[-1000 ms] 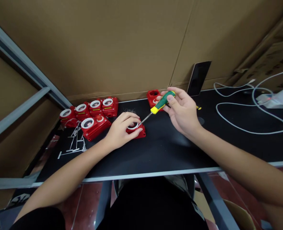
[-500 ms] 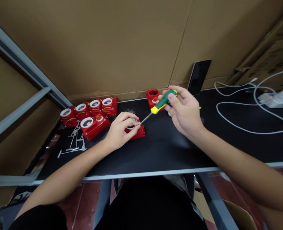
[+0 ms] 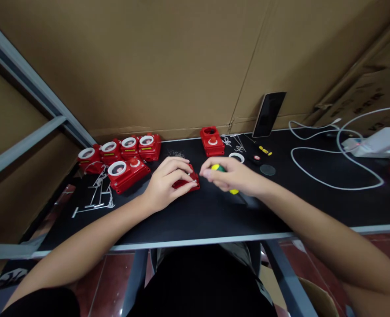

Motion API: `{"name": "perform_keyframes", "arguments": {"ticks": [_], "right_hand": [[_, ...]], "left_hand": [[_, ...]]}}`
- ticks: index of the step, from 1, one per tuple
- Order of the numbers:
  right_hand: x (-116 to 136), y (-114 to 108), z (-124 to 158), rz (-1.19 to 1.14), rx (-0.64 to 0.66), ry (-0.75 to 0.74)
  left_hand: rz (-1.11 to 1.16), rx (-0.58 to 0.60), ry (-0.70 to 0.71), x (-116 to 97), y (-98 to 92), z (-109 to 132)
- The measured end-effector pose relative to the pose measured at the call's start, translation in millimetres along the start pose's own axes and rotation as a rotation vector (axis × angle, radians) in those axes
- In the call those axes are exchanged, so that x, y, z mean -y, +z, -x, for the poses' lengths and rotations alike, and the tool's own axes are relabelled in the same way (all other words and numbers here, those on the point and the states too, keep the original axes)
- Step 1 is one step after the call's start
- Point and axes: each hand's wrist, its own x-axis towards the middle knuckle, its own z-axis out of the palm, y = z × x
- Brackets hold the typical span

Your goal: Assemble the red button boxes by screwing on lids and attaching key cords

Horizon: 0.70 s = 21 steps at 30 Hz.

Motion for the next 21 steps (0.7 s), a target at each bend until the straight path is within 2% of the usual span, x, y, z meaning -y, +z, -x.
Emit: {"name": "perform_keyframes", "arguments": {"ticks": [2, 5, 9, 12, 15, 17, 19, 21], "right_hand": [[-1, 13, 6, 0.143, 0.065, 0.050], [-2, 25, 11, 0.223, 0.053, 0.022], [-6, 27, 12, 0.193, 0.019, 0.010], [-1, 20, 11, 0.183, 0.011, -0.005], [10, -4, 10, 0.287, -0.038, -0.126], [15, -30, 8, 0.419, -0.241, -0.273], [14, -63, 2, 0.691, -0.495, -0.465], [6, -94, -6, 0.936, -0.594, -0.481]], "left_hand": [[-0.034, -0.021, 0.080, -2, -1.3, -1], [-0.089, -0.032, 0.166, -7, -2.8, -3], [-0.135, -0.015, 0.182, -13, -3.6, -4], [-0.186, 0.017, 0.178, -14, -5.4, -4], [-0.294, 0.074, 0.119, -13, -10.9, -6], [-0.345, 0.126, 0.019, -12, -16.8, -9], [-0.355, 0.217, -0.119, -11, -23.4, -13], [-0.331, 0.337, -0.266, -10, -29.5, -17]]}}
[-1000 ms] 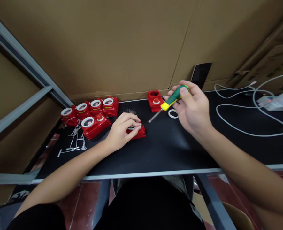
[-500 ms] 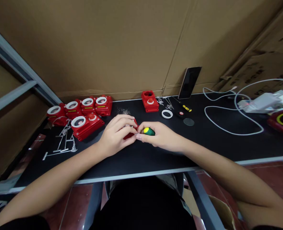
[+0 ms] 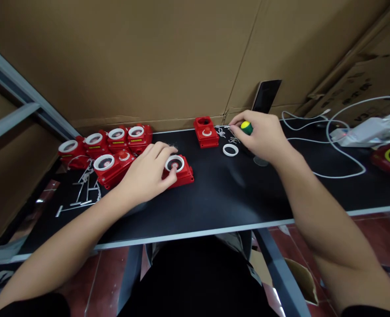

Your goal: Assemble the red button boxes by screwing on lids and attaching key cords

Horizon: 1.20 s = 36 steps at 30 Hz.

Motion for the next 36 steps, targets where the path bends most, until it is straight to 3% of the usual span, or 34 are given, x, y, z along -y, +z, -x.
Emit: {"name": "perform_keyframes", "arguments": {"ticks": [3, 6, 18, 23, 30, 36], "right_hand": [[-39, 3, -8, 0.267, 0.133, 0.124], [-61, 9, -10, 0.381, 0.243, 0.216], [-83, 19, -12, 0.502, 0.290, 0.310], [-82, 21, -13, 0.518, 0.319, 0.299], [-82, 22, -13, 0.529, 0.325, 0.327], [-87, 19, -13, 0.465, 0.308, 0.327]], "left_hand": [[0.054, 0.177, -0.135, 1, -7.5, -3], [0.066, 0.239, -0.190, -1, -11.3, -5], [0.047, 0.150, -0.337, 2, -5.2, -3], [0.099, 0.092, -0.238, 12, -3.0, 0], [0.013, 0.275, 0.112, 29, -11.5, 4], [-0.066, 0.305, 0.205, 33, -12.9, 4]]}}
